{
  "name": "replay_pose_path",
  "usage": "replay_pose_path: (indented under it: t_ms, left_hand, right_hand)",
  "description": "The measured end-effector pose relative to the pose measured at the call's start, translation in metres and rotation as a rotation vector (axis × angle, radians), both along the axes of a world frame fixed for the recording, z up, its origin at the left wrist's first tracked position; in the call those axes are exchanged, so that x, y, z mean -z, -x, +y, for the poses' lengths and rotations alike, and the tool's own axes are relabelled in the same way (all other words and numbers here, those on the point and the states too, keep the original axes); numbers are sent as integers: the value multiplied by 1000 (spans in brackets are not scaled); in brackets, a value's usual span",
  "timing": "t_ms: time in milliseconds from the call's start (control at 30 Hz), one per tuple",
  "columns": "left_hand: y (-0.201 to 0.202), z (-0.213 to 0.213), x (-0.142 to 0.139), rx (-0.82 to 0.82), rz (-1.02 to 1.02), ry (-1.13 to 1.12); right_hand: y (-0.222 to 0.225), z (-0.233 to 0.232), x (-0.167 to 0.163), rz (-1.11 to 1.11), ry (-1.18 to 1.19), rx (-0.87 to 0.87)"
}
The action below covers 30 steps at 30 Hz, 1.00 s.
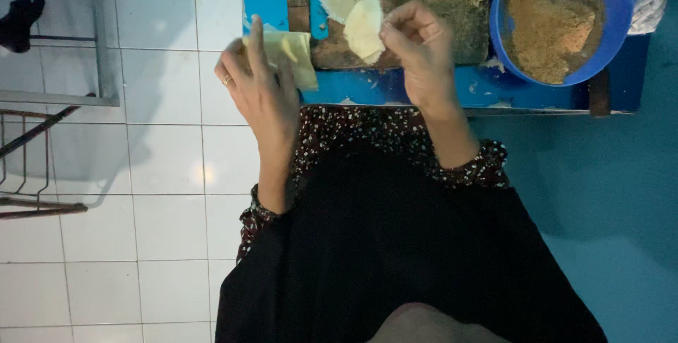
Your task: The person sits at a small blue table and folds thin pastry sheets into small parcels on a wooden cutting board, pressing the edges closed by hand. A blue bowl of brown filling sits beside the board, and finished folded pieces are stacked to the side as the person repeats the folding cycle.
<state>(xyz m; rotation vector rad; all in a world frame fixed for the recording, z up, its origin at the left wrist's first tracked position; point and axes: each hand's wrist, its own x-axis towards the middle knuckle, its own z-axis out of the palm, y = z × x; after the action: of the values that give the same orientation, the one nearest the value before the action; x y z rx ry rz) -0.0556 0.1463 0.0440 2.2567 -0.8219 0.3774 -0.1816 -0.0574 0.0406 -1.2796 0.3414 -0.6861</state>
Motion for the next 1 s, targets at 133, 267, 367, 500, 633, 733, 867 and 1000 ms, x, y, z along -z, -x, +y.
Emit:
replay_pose_path:
  t_ms: [133, 267, 367, 500, 633, 733, 867, 1000]
  left_hand:
    - [3, -17, -3, 49, 32, 115]
    - [21, -30, -6, 209, 80, 285]
    - [24, -33, -8, 298, 89, 308]
    - [21, -32, -6, 217, 241, 389]
    - [20, -27, 0, 193, 469, 589]
    - [17, -24, 5, 129, 383, 557]
    - [16, -24, 6, 88, 283, 524]
    - [17, -24, 5, 84, 328, 555]
  right_hand:
    - [-3, 10, -7, -20, 370, 100]
    - [-8, 35, -8, 3, 651, 141]
    - [-10, 44, -4, 76, 732, 128]
    - [-17, 31, 3, 93, 435, 33]
    - [-10, -6, -2, 57, -49, 116]
    - [-2, -25, -11, -114, 295, 245]
    - [-4, -14, -16, 129, 1420, 363]
    - [-10, 12, -19, 256, 1724, 250]
